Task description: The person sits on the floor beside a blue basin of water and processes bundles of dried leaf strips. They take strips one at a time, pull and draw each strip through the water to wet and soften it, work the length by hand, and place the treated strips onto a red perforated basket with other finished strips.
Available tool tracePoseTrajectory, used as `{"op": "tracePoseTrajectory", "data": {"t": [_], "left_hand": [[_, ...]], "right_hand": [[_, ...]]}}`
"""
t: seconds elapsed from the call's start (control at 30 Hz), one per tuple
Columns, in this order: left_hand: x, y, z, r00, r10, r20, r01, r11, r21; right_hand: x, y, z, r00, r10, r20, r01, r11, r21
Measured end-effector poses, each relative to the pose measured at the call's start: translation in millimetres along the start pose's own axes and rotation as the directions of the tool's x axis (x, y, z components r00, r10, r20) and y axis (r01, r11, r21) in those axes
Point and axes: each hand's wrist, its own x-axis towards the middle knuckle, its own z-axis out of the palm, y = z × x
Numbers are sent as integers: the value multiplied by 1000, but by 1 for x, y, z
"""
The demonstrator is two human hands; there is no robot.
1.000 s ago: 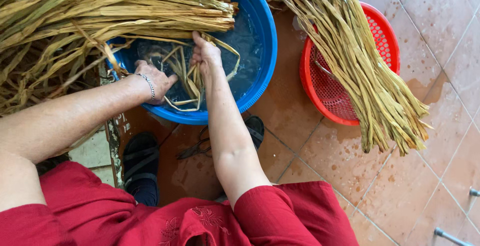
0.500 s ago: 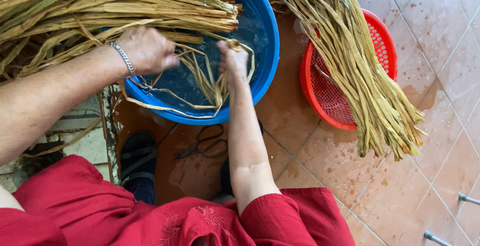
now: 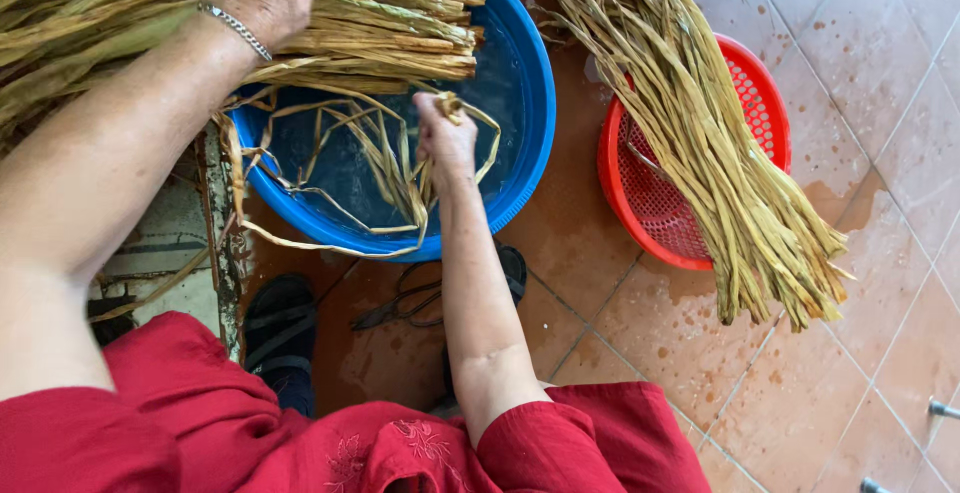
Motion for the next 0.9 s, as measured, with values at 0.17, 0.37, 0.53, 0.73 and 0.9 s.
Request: {"op": "tracePoseTrajectory", "data": {"t": [0.17, 0.37, 0.53, 0.73, 0.9], "left_hand": [[-43, 53, -5, 982, 35, 187, 58, 882, -467], [-91, 65, 6, 594, -117, 796, 448, 870, -206], [-100, 76, 32, 610, 70, 790, 22, 994, -105], [-79, 119, 56, 766, 23, 642, 329, 844, -423], [-62, 148, 72, 723, -92, 685, 521, 723, -454]], "right_hand": [[-5, -24, -25, 994, -54, 100, -1, 874, 486], [4, -5, -44, 988, 12, -157, 61, 890, 451], [14, 19, -35, 944, 183, -273, -193, 981, -10], [5, 17, -23, 994, 98, -51, -94, 992, 79], [-10, 21, -4, 984, -67, -162, 99, 975, 198]]}}
